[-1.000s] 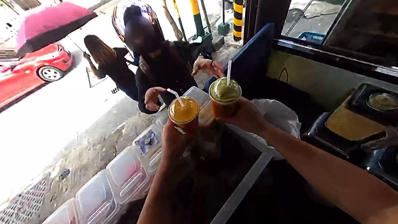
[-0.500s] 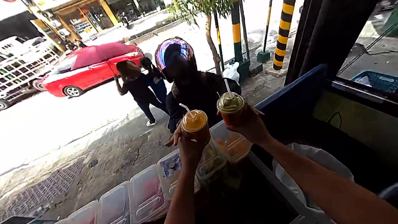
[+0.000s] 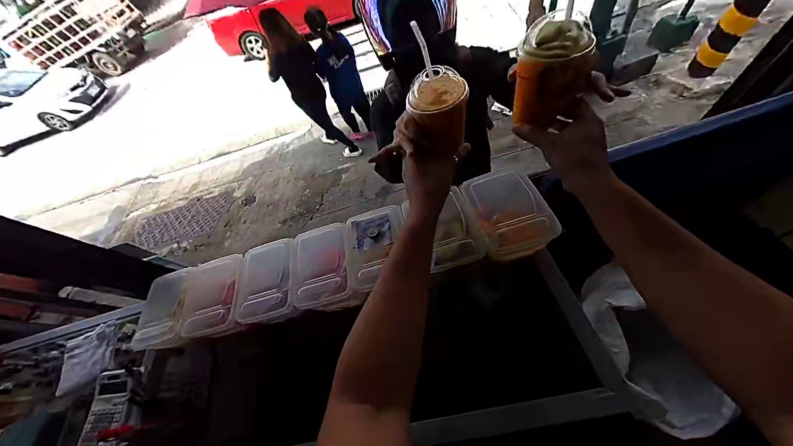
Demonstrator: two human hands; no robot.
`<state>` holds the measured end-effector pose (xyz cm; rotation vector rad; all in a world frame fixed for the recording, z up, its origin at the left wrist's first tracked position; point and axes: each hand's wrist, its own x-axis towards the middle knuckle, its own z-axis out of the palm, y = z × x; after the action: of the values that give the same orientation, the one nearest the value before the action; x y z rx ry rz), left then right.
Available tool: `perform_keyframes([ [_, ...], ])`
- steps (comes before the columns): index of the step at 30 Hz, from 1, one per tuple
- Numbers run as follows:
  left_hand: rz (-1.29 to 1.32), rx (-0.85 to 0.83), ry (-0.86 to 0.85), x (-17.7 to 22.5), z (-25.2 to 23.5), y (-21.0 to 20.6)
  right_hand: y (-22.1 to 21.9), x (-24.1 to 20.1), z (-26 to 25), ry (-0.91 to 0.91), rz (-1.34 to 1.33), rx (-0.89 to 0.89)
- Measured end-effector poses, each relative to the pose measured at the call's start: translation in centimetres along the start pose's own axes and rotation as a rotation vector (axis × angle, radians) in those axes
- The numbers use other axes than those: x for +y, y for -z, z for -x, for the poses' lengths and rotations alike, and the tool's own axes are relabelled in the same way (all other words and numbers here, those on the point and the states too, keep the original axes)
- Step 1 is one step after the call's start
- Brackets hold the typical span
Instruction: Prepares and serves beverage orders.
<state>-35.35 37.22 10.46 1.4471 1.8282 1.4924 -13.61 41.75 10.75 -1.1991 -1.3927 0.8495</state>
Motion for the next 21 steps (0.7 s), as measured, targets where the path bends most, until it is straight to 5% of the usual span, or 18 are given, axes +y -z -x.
perform_keyframes([
  [5, -0.194, -0.320, 0.180, -1.1, 2.8, 6.8, -0.2, -0.6, 4.2, -0.190, 0.128, -0.115],
  [11, -0.637, -0.393, 0.120, -4.4, 3.4, 18.4, -11.3, -4.6, 11.5, 0.296, 0.336, -0.708],
  [15, -0.742, -0.629, 0.025, -6.8, 1.5, 19.6, -19.9, -6.2, 12.1, 0.289, 0.675, -0.922],
  [21, -0.713, -0.698, -0.017, -8.4, 1.2, 19.0, -23.0, -7.2, 13.0, 0.171, 0.873, -0.865],
])
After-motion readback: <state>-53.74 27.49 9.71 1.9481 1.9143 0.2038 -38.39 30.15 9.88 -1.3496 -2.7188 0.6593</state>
